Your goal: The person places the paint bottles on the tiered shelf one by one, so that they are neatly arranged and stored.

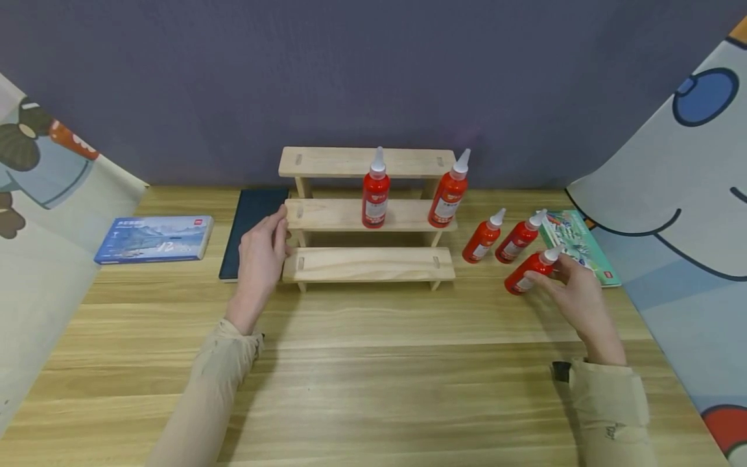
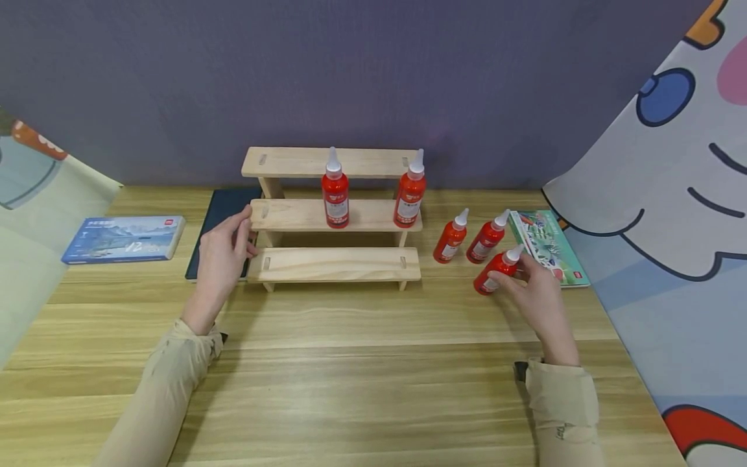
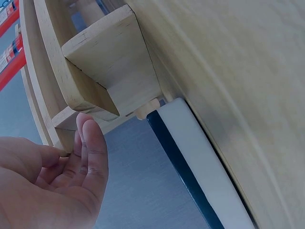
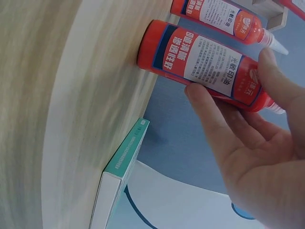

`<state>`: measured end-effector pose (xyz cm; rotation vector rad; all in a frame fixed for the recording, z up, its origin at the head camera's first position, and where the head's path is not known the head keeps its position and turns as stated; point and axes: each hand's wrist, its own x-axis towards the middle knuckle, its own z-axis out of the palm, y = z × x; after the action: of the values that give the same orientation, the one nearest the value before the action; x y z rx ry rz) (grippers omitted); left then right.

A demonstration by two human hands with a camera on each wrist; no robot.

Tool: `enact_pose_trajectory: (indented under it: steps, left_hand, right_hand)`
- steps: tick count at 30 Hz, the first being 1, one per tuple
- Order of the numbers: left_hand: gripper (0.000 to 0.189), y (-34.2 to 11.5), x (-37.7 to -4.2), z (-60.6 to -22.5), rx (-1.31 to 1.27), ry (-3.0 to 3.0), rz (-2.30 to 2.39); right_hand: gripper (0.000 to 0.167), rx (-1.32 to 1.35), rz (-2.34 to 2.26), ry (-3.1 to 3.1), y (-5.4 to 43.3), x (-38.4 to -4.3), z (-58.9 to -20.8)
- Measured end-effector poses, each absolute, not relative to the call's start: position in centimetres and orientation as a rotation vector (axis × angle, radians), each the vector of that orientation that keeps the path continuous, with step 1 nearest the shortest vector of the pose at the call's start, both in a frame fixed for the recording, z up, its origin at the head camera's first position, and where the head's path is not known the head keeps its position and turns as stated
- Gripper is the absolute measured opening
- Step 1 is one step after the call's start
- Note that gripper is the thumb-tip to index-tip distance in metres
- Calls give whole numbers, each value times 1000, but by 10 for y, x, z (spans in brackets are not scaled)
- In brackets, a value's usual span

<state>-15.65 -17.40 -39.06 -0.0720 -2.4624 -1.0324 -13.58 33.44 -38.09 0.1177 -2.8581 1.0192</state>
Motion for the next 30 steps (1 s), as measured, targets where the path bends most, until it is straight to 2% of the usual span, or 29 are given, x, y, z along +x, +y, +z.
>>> enact_pose_trajectory:
  steps: [30]
  left_hand:
    - [37,-175,-157,-391,-82,-2449,-1042]
  right_hand:
    - [51,96,999,-2798,326,-130,-367]
